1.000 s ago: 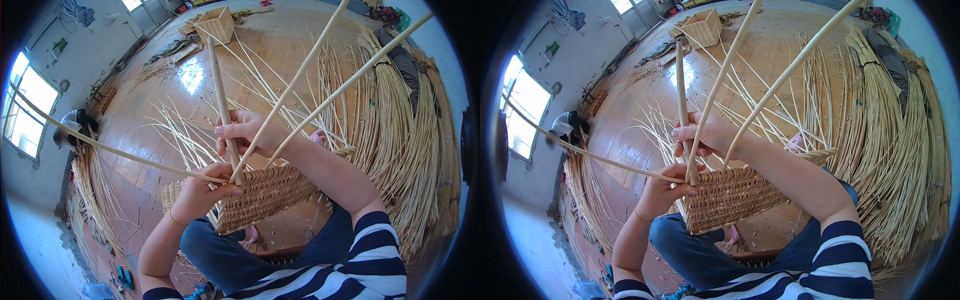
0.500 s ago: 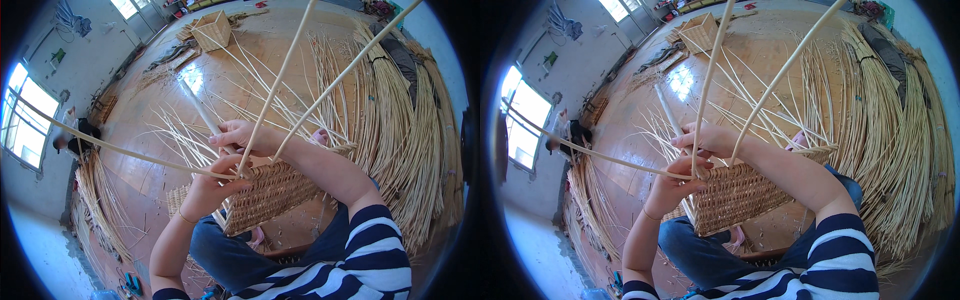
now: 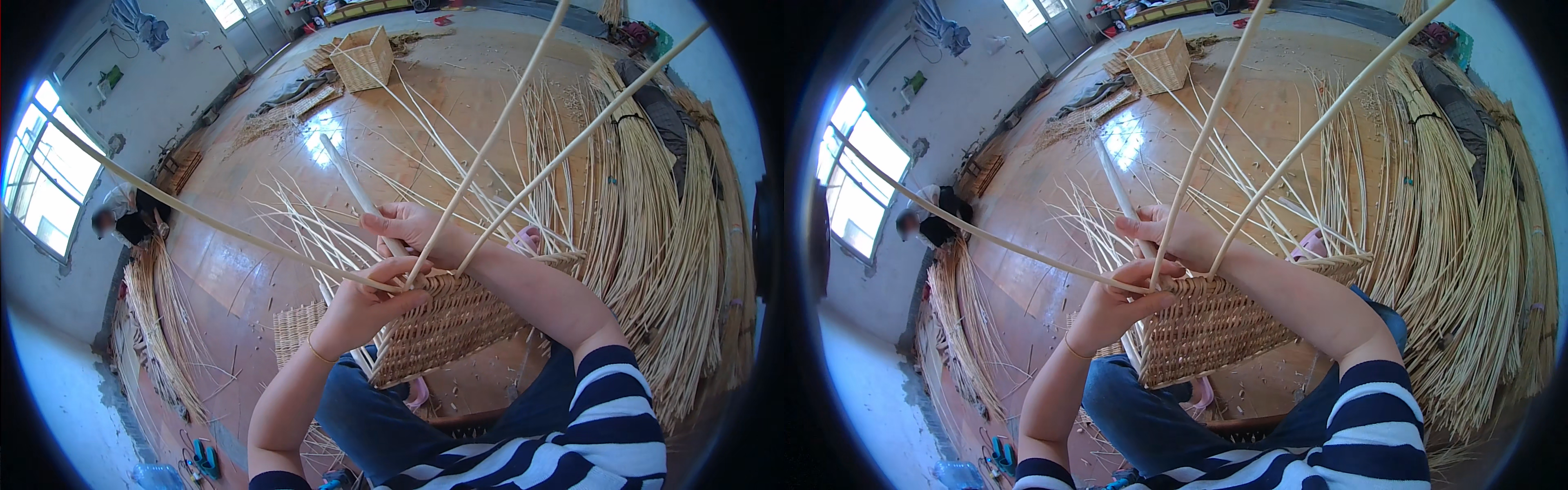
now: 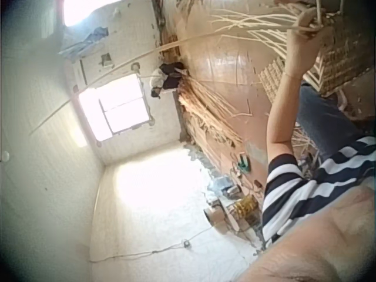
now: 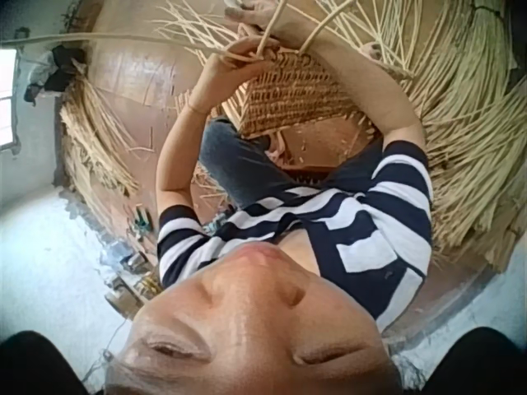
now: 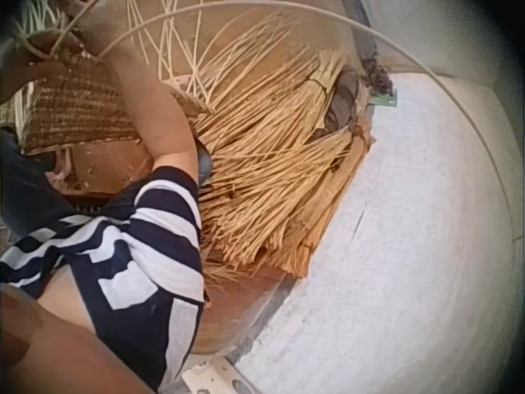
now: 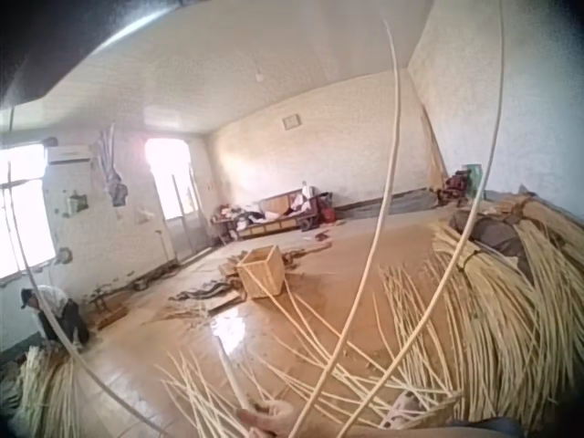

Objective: Weaving a wicker basket using plant-based material and a mallet.

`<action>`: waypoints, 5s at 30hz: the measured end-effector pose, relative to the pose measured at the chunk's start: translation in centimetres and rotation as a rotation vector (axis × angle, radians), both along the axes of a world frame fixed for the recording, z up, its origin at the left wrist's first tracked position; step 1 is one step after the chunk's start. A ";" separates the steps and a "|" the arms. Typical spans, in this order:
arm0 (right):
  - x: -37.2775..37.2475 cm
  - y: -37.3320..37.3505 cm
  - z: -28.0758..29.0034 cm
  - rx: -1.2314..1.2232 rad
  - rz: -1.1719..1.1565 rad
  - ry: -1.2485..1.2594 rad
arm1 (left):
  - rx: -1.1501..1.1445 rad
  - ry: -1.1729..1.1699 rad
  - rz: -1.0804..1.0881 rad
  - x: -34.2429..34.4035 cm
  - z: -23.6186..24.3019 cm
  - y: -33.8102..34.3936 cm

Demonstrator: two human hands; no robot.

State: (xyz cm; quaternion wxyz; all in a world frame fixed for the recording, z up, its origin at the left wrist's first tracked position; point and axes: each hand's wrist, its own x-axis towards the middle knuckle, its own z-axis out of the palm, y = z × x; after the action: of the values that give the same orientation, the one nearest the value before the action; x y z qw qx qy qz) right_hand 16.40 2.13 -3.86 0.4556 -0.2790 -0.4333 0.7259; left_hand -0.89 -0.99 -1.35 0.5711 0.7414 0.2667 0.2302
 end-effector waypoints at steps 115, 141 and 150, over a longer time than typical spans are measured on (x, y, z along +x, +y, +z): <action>10.1 -8.2 9.5 1.668 -0.331 -1.903 | 0.549 0.059 -0.375 1.8 1.4 6.6; 0.3 -12.4 -6.2 0.562 -1.159 -0.728 | 0.490 0.487 -0.454 2.7 5.2 4.9; 0.6 -12.1 -5.5 0.616 -1.039 -0.989 | 0.182 0.634 -0.299 2.8 4.3 4.5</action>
State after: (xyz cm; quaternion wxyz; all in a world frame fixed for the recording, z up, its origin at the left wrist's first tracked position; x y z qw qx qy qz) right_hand 17.00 -10.01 -9.32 0.5481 -0.5981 -0.5819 0.0576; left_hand 1.87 3.55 3.00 0.4191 0.8545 0.2976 -0.0747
